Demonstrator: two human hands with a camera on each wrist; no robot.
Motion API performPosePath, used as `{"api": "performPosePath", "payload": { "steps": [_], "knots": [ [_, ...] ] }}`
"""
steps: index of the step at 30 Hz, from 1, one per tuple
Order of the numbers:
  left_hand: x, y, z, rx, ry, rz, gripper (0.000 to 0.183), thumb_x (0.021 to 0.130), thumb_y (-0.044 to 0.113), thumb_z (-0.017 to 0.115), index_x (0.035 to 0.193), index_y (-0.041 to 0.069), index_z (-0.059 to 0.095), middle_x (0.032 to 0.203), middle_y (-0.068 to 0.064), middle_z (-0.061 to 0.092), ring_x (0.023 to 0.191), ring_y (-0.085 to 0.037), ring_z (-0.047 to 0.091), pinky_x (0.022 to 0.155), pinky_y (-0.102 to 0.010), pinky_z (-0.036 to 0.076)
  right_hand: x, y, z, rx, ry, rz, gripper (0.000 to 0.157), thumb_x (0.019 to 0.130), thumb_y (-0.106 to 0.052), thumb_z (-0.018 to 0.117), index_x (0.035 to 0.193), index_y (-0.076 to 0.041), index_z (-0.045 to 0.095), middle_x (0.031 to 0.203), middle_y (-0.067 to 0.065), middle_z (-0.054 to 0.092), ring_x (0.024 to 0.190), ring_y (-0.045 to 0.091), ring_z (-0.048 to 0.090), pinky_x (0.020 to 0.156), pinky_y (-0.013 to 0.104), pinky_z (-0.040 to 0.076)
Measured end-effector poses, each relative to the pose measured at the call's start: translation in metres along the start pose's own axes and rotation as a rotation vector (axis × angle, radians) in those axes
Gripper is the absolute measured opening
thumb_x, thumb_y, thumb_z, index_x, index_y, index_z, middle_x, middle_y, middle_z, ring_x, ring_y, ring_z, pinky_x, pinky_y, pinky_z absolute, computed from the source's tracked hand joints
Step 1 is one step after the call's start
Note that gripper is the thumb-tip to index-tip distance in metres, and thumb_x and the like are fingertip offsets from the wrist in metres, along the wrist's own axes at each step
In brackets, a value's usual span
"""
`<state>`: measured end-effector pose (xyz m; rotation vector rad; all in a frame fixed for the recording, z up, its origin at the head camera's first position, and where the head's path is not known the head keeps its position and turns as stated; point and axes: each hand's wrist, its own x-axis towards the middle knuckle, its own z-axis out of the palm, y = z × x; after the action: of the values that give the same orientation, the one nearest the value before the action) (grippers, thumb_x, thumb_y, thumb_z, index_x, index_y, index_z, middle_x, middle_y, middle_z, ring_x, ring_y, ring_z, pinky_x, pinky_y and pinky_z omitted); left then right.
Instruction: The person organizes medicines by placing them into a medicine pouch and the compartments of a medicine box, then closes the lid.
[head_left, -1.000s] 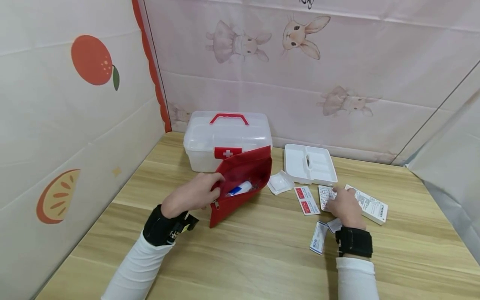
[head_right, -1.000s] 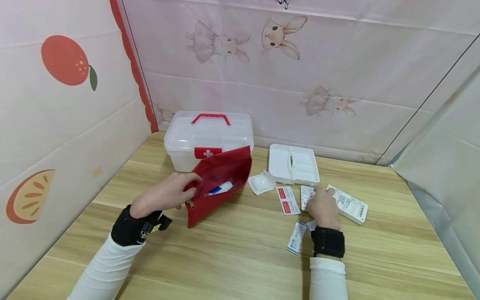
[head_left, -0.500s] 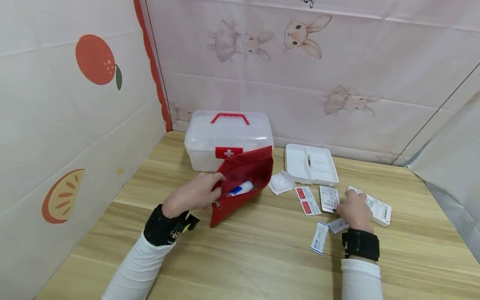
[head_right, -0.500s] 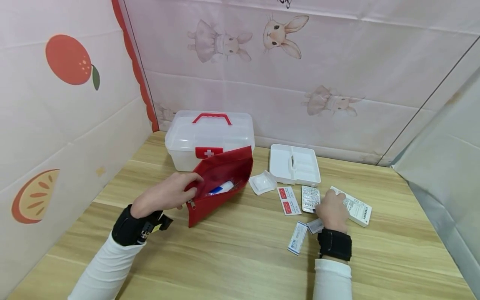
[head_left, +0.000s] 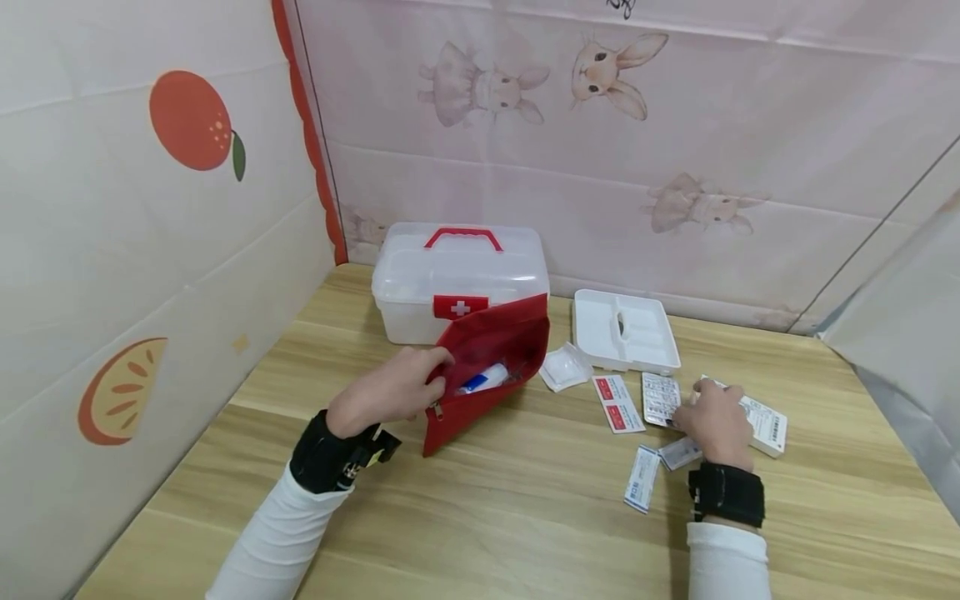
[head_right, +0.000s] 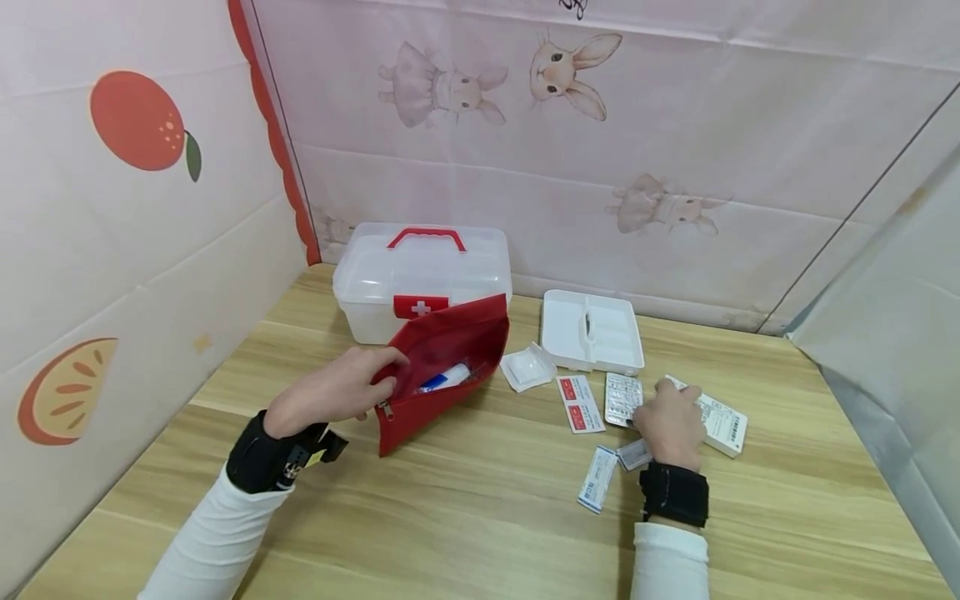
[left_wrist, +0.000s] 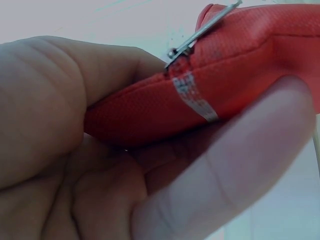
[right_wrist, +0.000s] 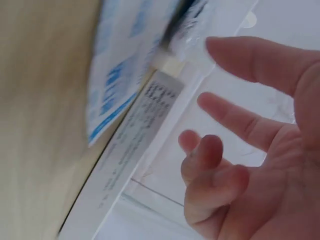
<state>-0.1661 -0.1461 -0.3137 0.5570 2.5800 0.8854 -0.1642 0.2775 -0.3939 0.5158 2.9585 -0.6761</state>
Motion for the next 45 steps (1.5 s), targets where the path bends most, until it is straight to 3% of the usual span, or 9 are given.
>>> {"api": "performPosePath", "payload": {
  "steps": [2,6,10,17,27,32,35,38,45],
  "knots": [
    [0.000,0.000,0.000,-0.001,0.001,0.002,0.036,0.096,0.006,0.059,0.131,-0.001,0.054,0.097,-0.010,0.060,0.055,-0.018,0.054,0.054,-0.026,0.052,0.001,-0.002,0.000,0.002,-0.001,-0.031,0.055,0.089,-0.019,0.062,0.133,0.010,0.049,0.123,0.041,0.036,0.087,0.043,0.051,0.064,0.048,0.044],
    [0.000,0.001,0.000,0.003,0.002,0.004,0.035,0.096,0.006,0.059,0.130,-0.001,0.054,0.098,-0.010,0.061,0.056,-0.018,0.054,0.055,-0.026,0.052,0.003,-0.008,0.005,-0.004,-0.050,-0.078,0.054,0.091,-0.026,0.064,0.130,0.009,0.053,0.123,0.038,0.043,0.091,0.041,0.051,0.066,0.046,0.046],
    [0.001,0.001,0.000,0.002,0.004,0.005,0.035,0.096,0.006,0.058,0.130,-0.001,0.054,0.099,-0.011,0.061,0.056,-0.018,0.054,0.055,-0.026,0.052,0.004,-0.014,0.012,-0.015,-0.106,-0.084,0.055,0.089,-0.033,0.069,0.122,0.009,0.058,0.107,0.028,0.052,0.088,0.036,0.050,0.064,0.039,0.043],
    [0.000,0.001,0.000,0.008,0.003,0.003,0.035,0.097,0.005,0.057,0.131,-0.001,0.054,0.099,-0.011,0.061,0.056,-0.017,0.054,0.055,-0.026,0.052,0.004,-0.016,0.016,-0.018,-0.115,-0.071,0.050,0.089,-0.033,0.070,0.114,0.008,0.056,0.086,0.017,0.058,0.073,0.028,0.053,0.056,0.033,0.037],
    [0.001,0.000,0.000,0.008,0.002,0.000,0.035,0.097,0.006,0.057,0.131,-0.001,0.054,0.099,-0.011,0.060,0.056,-0.017,0.054,0.055,-0.026,0.052,-0.001,-0.017,0.011,0.037,-0.133,-0.022,0.080,0.082,-0.036,0.078,0.128,0.014,0.036,0.103,0.030,0.053,0.082,0.036,0.053,0.062,0.038,0.044],
    [0.000,0.000,0.000,-0.001,0.000,-0.004,0.036,0.096,0.006,0.057,0.131,-0.001,0.054,0.101,-0.011,0.060,0.056,-0.017,0.054,0.055,-0.026,0.052,0.000,-0.018,0.007,0.062,-0.138,-0.063,0.059,0.088,-0.027,0.070,0.122,0.015,0.045,0.096,0.025,0.060,0.077,0.030,0.056,0.058,0.035,0.043],
    [0.000,0.000,0.000,-0.005,-0.003,-0.007,0.036,0.096,0.005,0.057,0.131,-0.001,0.054,0.101,-0.011,0.060,0.056,-0.017,0.054,0.055,-0.026,0.052,0.000,-0.021,0.004,0.051,-0.123,-0.104,0.045,0.094,-0.023,0.059,0.120,0.014,0.055,0.099,0.026,0.063,0.075,0.028,0.058,0.056,0.035,0.043],
    [0.000,0.000,0.000,-0.007,-0.005,-0.011,0.036,0.096,0.005,0.057,0.132,-0.001,0.053,0.101,-0.011,0.060,0.056,-0.018,0.054,0.055,-0.026,0.052,-0.002,-0.028,0.000,0.051,-0.081,-0.141,0.041,0.099,-0.023,0.052,0.120,0.012,0.059,0.106,0.030,0.064,0.076,0.029,0.061,0.056,0.035,0.045],
    [0.000,-0.001,-0.001,-0.007,-0.007,-0.009,0.036,0.097,0.005,0.057,0.132,0.000,0.053,0.101,-0.011,0.060,0.057,-0.018,0.054,0.056,-0.027,0.052,-0.012,-0.049,-0.013,0.163,0.138,-0.365,0.027,0.103,-0.011,0.045,0.095,0.011,0.059,0.094,0.031,0.065,0.072,0.032,0.058,0.054,0.036,0.041]
  ]
}}
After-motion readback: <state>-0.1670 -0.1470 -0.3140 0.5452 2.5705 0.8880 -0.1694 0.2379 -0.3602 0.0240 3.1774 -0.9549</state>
